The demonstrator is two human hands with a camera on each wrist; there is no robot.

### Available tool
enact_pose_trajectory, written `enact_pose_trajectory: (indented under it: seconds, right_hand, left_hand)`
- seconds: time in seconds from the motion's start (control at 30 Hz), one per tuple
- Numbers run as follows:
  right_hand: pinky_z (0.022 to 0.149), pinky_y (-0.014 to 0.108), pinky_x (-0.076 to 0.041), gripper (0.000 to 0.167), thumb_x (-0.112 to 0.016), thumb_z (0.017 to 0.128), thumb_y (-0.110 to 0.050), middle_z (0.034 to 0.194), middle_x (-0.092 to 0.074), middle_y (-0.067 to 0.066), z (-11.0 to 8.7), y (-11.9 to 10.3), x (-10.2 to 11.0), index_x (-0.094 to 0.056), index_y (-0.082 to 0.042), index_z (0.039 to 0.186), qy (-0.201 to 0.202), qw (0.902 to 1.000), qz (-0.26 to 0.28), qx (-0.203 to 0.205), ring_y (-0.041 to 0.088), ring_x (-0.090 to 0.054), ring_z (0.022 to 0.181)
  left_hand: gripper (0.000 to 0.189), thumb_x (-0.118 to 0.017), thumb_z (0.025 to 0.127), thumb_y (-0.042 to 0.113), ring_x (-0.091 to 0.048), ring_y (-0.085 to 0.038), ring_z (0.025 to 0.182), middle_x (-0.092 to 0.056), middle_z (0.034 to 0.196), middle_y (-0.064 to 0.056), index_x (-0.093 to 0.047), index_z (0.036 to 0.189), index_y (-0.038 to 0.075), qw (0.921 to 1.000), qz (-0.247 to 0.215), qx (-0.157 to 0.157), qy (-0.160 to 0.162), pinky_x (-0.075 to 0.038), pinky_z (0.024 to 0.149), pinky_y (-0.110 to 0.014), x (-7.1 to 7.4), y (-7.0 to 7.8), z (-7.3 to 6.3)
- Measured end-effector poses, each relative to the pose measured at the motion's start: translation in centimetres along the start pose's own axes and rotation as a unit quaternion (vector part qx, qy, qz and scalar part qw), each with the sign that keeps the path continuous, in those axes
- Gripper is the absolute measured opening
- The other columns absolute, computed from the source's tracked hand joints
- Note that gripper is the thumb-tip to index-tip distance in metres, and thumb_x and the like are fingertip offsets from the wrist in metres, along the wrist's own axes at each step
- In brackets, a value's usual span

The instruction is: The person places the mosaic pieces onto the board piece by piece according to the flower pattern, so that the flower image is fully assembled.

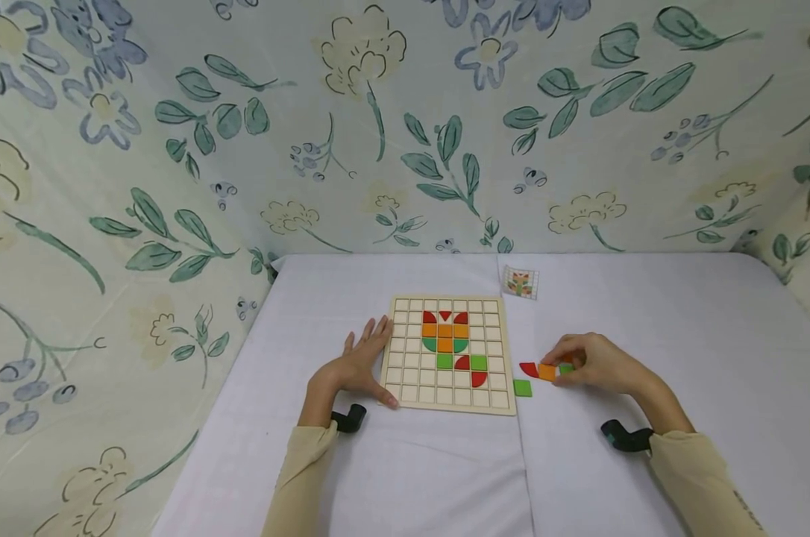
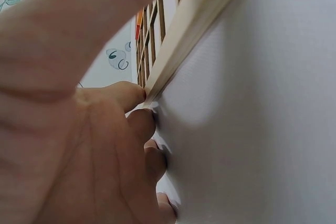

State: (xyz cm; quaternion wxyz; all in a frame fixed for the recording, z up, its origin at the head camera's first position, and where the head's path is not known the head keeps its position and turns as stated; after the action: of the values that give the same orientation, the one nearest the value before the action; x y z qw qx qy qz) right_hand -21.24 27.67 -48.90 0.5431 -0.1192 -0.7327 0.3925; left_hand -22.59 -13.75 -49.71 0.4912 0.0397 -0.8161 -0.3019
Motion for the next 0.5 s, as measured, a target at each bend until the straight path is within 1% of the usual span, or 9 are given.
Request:
enact_pose_trajectory:
  seconds: [0.1, 0.23, 0.33, 0.5]
  right_hand:
    - [0.066, 0.020, -0.041, 0.026, -0.087, 0.082, -0.015, 0.103, -0.072, 0.001, -0.05, -0.24, 0.02, -0.080, -0.014, 0.107, -0.002, 1.0000, 0.002, 0.006, 0.010, -0.050, 0.079]
    - [0.064, 0.020, -0.039, 0.030, -0.088, 0.082, -0.017, 0.103, -0.071, 0.001, -0.03, -0.34, -0.04, -0.079, -0.014, 0.110, 0.003, 1.0000, -0.002, 0.003, 0.010, -0.048, 0.075]
    - [0.063, 0.020, -0.040, 0.030, -0.089, 0.081, -0.018, 0.101, -0.071, 0.001, 0.11, -0.34, -0.15, -0.078, -0.013, 0.108, 0.008, 0.9999, -0.003, -0.005, 0.010, -0.048, 0.075]
    - [0.064, 0.021, -0.040, 0.024, -0.087, 0.082, -0.015, 0.098, -0.069, 0.002, 0.30, -0.47, -0.31, -0.078, -0.012, 0.104, 0.007, 0.9999, -0.002, -0.015, 0.012, -0.049, 0.077]
  left_hand:
    - [0.150, -0.099, 0.062, 0.045, 0.018, -0.028, 0.162, 0.012, 0.176, -0.004, 0.002, 0.167, 0.013, 1.0000, 0.004, -0.001, 0.001, 0.012, 0.130, -0.060, 0.04, 0.02, 0.06]
    - [0.150, -0.099, 0.062, 0.046, 0.019, -0.028, 0.162, 0.012, 0.175, -0.004, 0.003, 0.167, 0.013, 1.0000, 0.006, -0.004, -0.001, 0.012, 0.129, -0.060, 0.04, 0.02, 0.08]
    - [0.150, -0.099, 0.062, 0.046, 0.019, -0.027, 0.162, 0.013, 0.175, -0.004, 0.003, 0.167, 0.014, 0.9999, 0.008, -0.004, -0.004, 0.013, 0.129, -0.060, 0.03, 0.02, 0.08]
    - [0.150, -0.099, 0.063, 0.046, 0.018, -0.028, 0.162, 0.012, 0.175, -0.005, 0.004, 0.167, 0.013, 0.9999, 0.012, -0.003, -0.003, 0.011, 0.130, -0.061, -0.02, -0.03, 0.09]
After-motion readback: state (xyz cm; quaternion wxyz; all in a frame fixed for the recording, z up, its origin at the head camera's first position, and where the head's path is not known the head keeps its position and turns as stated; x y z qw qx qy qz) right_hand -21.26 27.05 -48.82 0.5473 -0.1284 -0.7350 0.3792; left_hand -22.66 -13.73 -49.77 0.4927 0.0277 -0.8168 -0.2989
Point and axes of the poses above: each hand's wrist, its own z-axis towards the middle knuckle, its own x-axis out of the back of the hand, y = z × x, the point moved 4 cm from there along z, towards the middle knuckle
